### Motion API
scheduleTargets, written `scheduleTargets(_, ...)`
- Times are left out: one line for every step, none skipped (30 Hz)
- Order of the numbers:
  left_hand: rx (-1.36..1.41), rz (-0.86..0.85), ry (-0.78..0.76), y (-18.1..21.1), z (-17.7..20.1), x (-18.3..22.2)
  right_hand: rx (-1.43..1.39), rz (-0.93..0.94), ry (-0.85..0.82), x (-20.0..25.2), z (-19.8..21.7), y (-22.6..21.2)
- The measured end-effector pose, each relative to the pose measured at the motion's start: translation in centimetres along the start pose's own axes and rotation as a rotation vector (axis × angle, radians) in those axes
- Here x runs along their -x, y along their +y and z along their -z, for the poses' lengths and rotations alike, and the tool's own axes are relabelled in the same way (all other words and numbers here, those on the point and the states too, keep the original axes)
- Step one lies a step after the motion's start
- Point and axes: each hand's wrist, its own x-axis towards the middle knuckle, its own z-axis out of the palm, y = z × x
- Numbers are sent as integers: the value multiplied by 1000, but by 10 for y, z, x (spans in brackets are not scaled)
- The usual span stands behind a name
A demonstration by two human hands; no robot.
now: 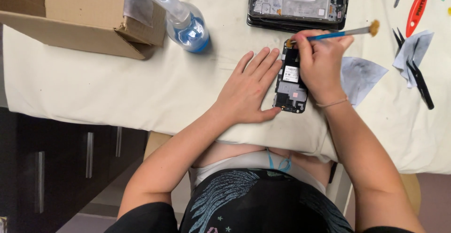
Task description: Cleaning internal components of disassembled mobile phones using a brush and a cloth.
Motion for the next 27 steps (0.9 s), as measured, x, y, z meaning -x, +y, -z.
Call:
scheduleTargets(0, 6, -1, 0, 0, 0, -4, 1, -4, -1, -2, -1)
scheduleTargets(-7, 7, 4, 0, 0, 0, -25, 5, -12, -2, -4, -3)
scheduleTargets(-16, 5, 5, 0, 0, 0, -47, 5, -18, -2, -6, -4)
scheduleTargets(-17, 8, 1, 1, 1, 1, -51, 2, -19, -1, -5, -7)
scheduleTargets(-6, 17, 9, 2, 2, 1, -55, 28, -6, -2, -2, -8)
scheduleTargets(4, 25, 18, 4, 3, 0, -58, 53, 7, -3, 0, -9)
scheduleTargets(8, 26, 12, 4, 4, 0, -60, 47, 3, -2, 2, -14)
scheduleTargets(35, 52, 32, 4, 4, 0, -55, 81, -12, -2, 5, -19)
scheduleTargets(58, 74, 54, 3, 5, -1, -48, 118, -22, -3, 7, -23)
scheduleTargets(57, 71, 51, 4, 5, 0, -48, 114, -19, 1, 6, -24)
scheduleTargets(65, 67, 56, 4, 5, 0, -50, 120, -32, 1, 5, -24)
scheduleTargets(73, 63, 62, 3, 5, 0, -53, 126, -45, 2, 3, -24)
scheduleTargets(80, 70, 57, 2, 4, 0, -56, 121, -55, 0, 3, -22)
scheduleTargets(49, 20, 103, 0, 3, 1, -10, 100, -68, -3, 2, -20)
scheduleTargets(13, -35, 150, -2, 3, 1, 37, 80, -76, -6, 1, -19)
scheduleTargets(17, -32, 146, 2, 3, 3, 35, 76, -81, 3, 3, -22)
scheduleTargets(37, 15, 100, 3, 5, 1, -56, 100, -108, 5, 3, -24)
scheduleTargets(58, 63, 55, 5, 8, 0, -148, 124, -135, 7, 4, -27)
scheduleTargets(58, 66, 57, 4, 7, -1, -149, 127, -137, 5, 5, -24)
scheduleTargets(55, 65, 57, 3, 6, -1, -142, 127, -143, 3, 6, -21)
scheduleTargets(52, 60, 49, 3, 4, 0, -136, 119, -147, 5, 7, -19)
scheduleTargets(53, 60, 44, 4, 5, 0, -137, 114, -147, 5, 4, -15)
scheduleTargets(47, 60, 49, 4, 5, 0, -146, 108, -139, 5, 2, -11)
scheduleTargets(42, 60, 54, 5, 6, 0, -154, 101, -131, 4, 0, -7)
scheduleTargets(39, 59, 57, 5, 6, 1, -153, 105, -128, 11, 3, -16)
scheduleTargets(39, 59, 56, 6, 6, 2, -165, 97, -149, 18, 5, -25)
scheduleTargets(39, 60, 59, 6, 6, 1, -175, 95, -171, 23, 7, -33)
